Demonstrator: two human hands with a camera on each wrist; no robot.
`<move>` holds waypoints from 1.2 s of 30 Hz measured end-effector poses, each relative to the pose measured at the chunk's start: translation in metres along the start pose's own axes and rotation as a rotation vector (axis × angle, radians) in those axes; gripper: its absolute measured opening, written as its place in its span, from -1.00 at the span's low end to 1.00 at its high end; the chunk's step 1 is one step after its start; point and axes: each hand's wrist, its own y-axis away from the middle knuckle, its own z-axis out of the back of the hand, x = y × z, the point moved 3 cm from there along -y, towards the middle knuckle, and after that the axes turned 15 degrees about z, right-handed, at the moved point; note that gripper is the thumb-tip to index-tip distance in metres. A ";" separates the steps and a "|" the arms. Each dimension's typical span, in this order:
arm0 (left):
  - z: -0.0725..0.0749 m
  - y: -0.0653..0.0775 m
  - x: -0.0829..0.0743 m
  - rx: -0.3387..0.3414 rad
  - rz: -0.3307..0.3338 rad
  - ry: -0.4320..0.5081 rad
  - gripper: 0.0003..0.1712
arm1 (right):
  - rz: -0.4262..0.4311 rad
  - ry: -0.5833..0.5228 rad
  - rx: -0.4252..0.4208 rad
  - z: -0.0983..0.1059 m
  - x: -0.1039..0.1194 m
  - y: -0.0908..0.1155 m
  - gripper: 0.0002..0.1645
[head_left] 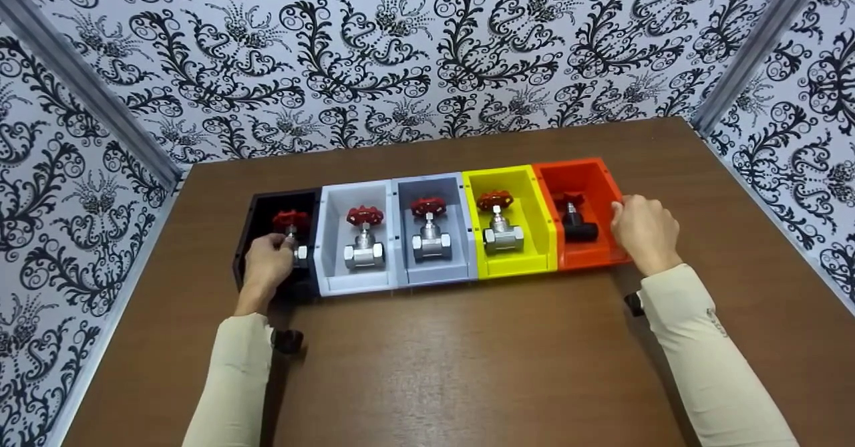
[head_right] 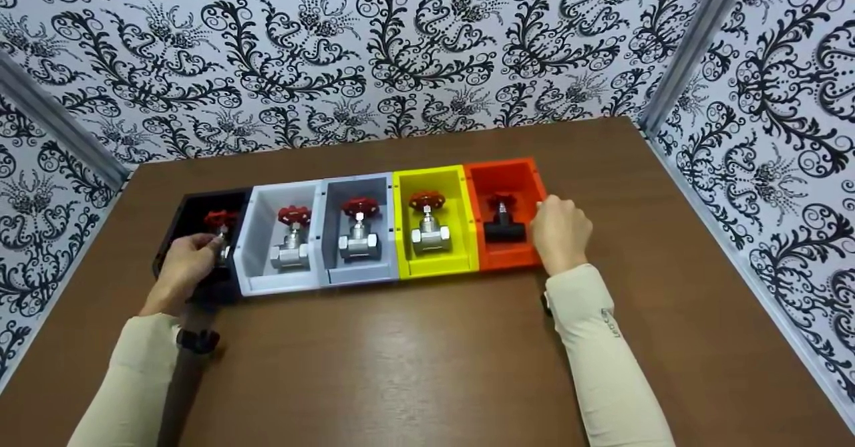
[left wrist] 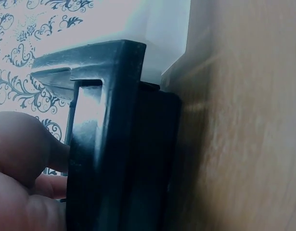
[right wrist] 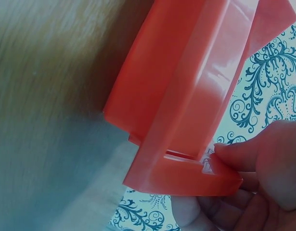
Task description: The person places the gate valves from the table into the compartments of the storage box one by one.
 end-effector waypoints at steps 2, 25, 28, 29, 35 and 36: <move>0.000 0.000 0.000 0.002 -0.001 -0.003 -0.55 | -0.003 -0.002 0.004 0.000 0.000 0.000 -0.63; -0.001 0.000 -0.002 0.057 -0.027 -0.011 -0.48 | 0.005 0.014 0.013 0.001 0.000 0.000 -0.63; -0.003 0.000 -0.003 0.061 -0.014 -0.023 -0.47 | 0.003 0.013 0.014 0.001 0.000 0.000 -0.63; -0.003 0.001 -0.004 0.049 -0.018 -0.029 -0.48 | 0.002 0.013 0.016 0.001 0.000 0.000 -0.63; -0.005 0.002 -0.004 -0.044 -0.050 -0.050 -0.53 | -0.003 0.009 0.023 0.000 0.000 0.000 -0.61; -0.005 0.002 -0.004 -0.045 -0.048 -0.048 -0.54 | -0.004 0.009 0.023 0.000 0.000 0.000 -0.61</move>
